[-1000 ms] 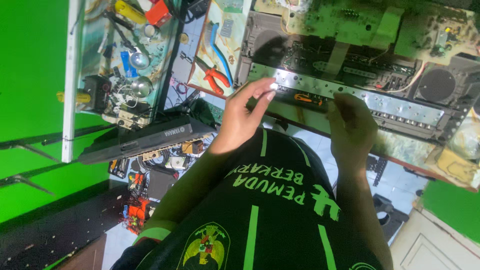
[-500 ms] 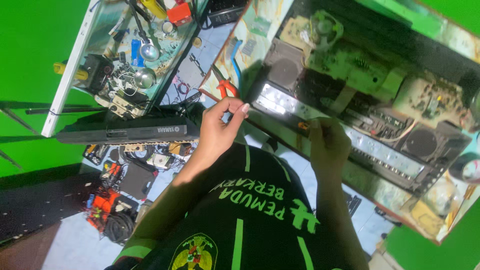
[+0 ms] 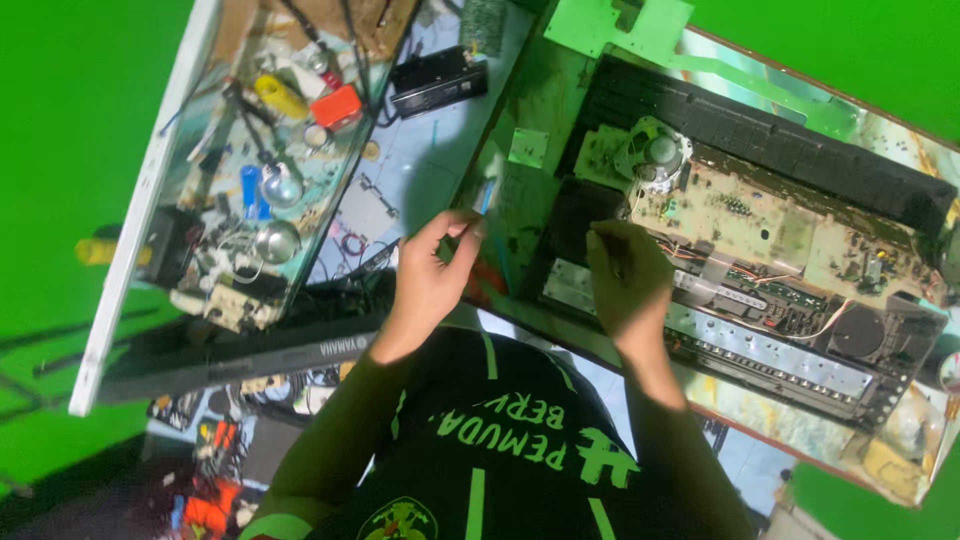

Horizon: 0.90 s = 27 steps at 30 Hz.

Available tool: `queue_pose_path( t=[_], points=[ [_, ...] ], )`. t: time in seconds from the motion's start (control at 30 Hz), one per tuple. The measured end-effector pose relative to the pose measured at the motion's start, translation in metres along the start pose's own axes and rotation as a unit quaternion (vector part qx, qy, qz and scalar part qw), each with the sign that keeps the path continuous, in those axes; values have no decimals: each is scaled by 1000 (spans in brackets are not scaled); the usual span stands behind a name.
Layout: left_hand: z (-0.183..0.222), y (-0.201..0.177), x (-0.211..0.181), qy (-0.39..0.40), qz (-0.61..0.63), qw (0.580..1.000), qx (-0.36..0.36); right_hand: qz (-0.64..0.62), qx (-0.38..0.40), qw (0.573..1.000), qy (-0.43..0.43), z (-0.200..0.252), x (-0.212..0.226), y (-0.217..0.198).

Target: The person disassembles and works on the internal components of an electronic keyboard, using a screwdriver and a small blue plastic tool to pry and handle internal parts.

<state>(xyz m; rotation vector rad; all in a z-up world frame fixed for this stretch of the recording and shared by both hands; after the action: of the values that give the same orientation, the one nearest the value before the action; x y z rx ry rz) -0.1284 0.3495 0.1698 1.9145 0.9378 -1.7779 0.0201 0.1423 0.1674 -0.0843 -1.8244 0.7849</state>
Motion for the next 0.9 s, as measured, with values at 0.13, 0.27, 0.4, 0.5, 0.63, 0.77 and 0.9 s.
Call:
queue_pose_path(
  t=[0.13, 0.27, 0.4, 0.5, 0.63, 0.77, 0.9],
  points=[
    [-70, -8, 40, 27, -26, 996, 75, 25, -34, 998, 53, -39, 2, 51],
    [-137, 5, 72, 155, -25, 981, 115, -32, -71, 996, 48, -85, -5, 101],
    [-181, 36, 155, 67, -42, 979, 190, 72, -66, 995, 34, -116, -32, 146],
    [-196, 57, 195, 113, 14, 973, 200, 94, -57, 994, 24, -133, -71, 183],
    [-217, 88, 254, 87, -112, 964, 226, 142, -22, 987, 70, -154, -159, 233],
    [-225, 93, 276, 107, -200, 952, 208, 339, -100, 927, -127, -160, -195, 271],
    [-226, 102, 284, 78, -248, 938, 229, 309, -3, 951, -20, -171, -243, 298]
  ],
)
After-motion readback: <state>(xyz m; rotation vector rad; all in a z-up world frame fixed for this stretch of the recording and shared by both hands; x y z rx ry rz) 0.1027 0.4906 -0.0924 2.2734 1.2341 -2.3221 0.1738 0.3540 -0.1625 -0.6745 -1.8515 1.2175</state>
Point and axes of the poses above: each hand's wrist, its own z-axis away from the middle knuckle, its own y-axis out of the palm, x = y × z, the point moved 9 cm from there along -z, towards the middle knuckle, and after that the axes turned 9 degrees about z, right-handed, at the moved point
